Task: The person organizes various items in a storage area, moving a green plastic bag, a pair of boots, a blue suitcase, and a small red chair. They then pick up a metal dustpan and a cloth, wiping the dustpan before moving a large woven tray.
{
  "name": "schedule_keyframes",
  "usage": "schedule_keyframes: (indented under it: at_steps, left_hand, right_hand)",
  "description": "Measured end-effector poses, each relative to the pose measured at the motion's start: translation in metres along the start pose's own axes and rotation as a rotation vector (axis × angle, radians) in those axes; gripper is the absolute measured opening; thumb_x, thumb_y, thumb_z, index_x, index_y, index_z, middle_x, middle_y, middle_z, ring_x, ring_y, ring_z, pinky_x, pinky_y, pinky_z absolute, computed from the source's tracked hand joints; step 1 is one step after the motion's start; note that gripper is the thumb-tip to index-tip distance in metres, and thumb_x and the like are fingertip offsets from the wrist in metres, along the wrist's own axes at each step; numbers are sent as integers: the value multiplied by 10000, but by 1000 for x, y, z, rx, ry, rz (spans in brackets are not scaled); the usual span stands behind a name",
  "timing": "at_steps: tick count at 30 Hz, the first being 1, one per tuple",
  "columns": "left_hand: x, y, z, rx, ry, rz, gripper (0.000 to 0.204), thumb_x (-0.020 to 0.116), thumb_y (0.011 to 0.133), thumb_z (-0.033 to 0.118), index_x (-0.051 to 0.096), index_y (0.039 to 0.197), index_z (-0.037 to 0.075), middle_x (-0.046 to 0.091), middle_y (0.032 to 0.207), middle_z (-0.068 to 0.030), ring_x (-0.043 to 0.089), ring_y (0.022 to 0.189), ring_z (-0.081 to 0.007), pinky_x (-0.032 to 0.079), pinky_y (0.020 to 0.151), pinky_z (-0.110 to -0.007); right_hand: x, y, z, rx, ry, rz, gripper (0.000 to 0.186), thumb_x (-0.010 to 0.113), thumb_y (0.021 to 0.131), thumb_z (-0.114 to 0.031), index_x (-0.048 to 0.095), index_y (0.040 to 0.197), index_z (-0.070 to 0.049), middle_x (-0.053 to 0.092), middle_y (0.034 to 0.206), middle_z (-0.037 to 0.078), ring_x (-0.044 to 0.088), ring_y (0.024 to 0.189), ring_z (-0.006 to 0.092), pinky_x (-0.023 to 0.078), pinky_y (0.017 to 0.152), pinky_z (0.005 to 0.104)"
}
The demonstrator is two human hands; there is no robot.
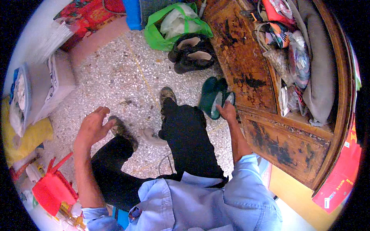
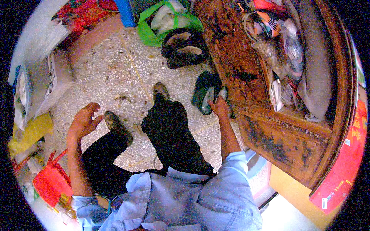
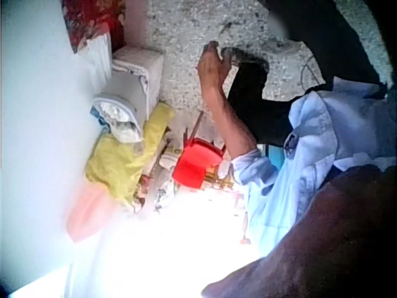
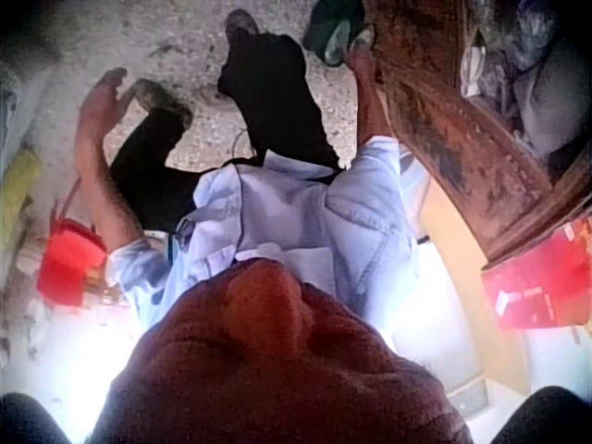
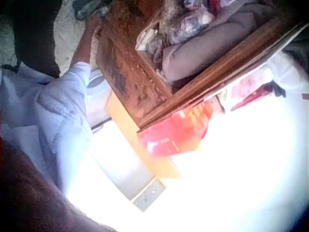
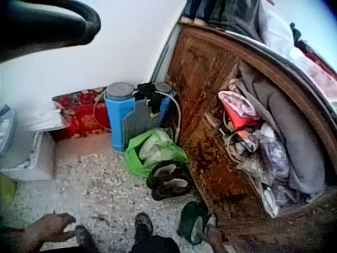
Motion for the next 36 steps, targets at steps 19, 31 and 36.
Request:
schedule_keyframes:
  at_steps: [19,31,36]
  left_hand:
    - [-9,-3,4,43,-23,37,344,655,805,257,578,1015,-4,609,960,-201,593,914,-382,473,803,-446]
    - [-10,-11,-7,2,-21,37,352,644,814,288,583,999,-6,612,967,-215,586,962,-393,469,841,-458]
    - [-15,-12,-4,-22,-13,12,349,626,829,298,579,999,-3,612,979,-213,586,970,-389,469,847,-462]
  right_hand:
    - [-47,-48,-8,201,843,-266,239,646,823,-286,622,851,-50,636,710,57,520,422,134,433,369,252]
    - [-262,-70,-170,-121,1168,-71,148,646,843,-213,604,904,-85,653,849,2,574,566,66,456,454,200]
    - [-297,6,-246,-211,1334,-152,162,664,835,-188,584,945,-99,579,768,-1,536,591,84,415,462,251]
Point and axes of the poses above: each hand's wrist, its own y-axis towards the middle knuckle, its own x-axis out of the palm, z = x × y, the point moved 9 cm from there along y, towards the middle knuckle
